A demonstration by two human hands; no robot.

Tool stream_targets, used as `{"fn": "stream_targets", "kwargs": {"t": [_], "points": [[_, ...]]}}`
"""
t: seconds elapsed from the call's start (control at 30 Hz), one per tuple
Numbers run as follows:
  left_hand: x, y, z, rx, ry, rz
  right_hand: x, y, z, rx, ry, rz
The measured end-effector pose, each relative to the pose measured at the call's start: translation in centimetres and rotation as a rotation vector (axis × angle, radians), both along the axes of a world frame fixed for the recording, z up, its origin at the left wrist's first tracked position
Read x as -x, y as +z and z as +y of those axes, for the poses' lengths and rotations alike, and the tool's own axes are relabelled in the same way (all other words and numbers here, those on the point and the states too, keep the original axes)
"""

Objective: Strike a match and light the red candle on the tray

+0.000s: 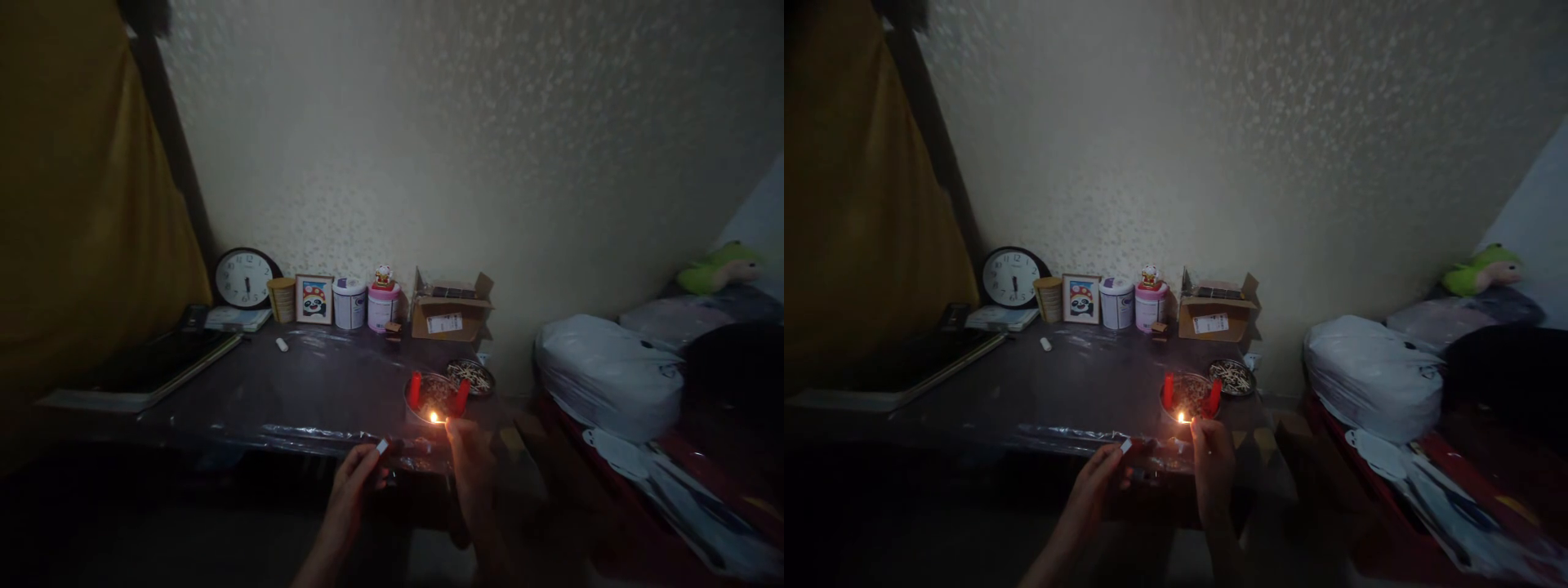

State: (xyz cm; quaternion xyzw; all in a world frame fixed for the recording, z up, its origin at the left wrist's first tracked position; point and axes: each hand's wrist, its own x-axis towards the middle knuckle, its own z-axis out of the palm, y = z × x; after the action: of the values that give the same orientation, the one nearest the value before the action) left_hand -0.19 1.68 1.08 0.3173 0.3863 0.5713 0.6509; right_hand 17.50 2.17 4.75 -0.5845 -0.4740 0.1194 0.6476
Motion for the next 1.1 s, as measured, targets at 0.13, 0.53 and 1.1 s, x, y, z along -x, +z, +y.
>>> {"fn": "stream_targets", "kwargs": {"t": [0.13, 0.53, 1.1], "points": [[-0.1, -0.1, 0.0, 0.004, 0.014, -0.011, 0.0, 0.4, -0.3, 0.071, 0.018, -0.003], [-0.4, 0.4, 0.0, 0.041, -0.012, -0.074, 0.2, 0.4, 0.1, 0.012, 0.046, 0.053], [-0.3, 0.3, -0.1, 0.009, -0.017, -0.054, 0.6, 0.9, -0.2, 0.043, 0.111, 0.229]]}}
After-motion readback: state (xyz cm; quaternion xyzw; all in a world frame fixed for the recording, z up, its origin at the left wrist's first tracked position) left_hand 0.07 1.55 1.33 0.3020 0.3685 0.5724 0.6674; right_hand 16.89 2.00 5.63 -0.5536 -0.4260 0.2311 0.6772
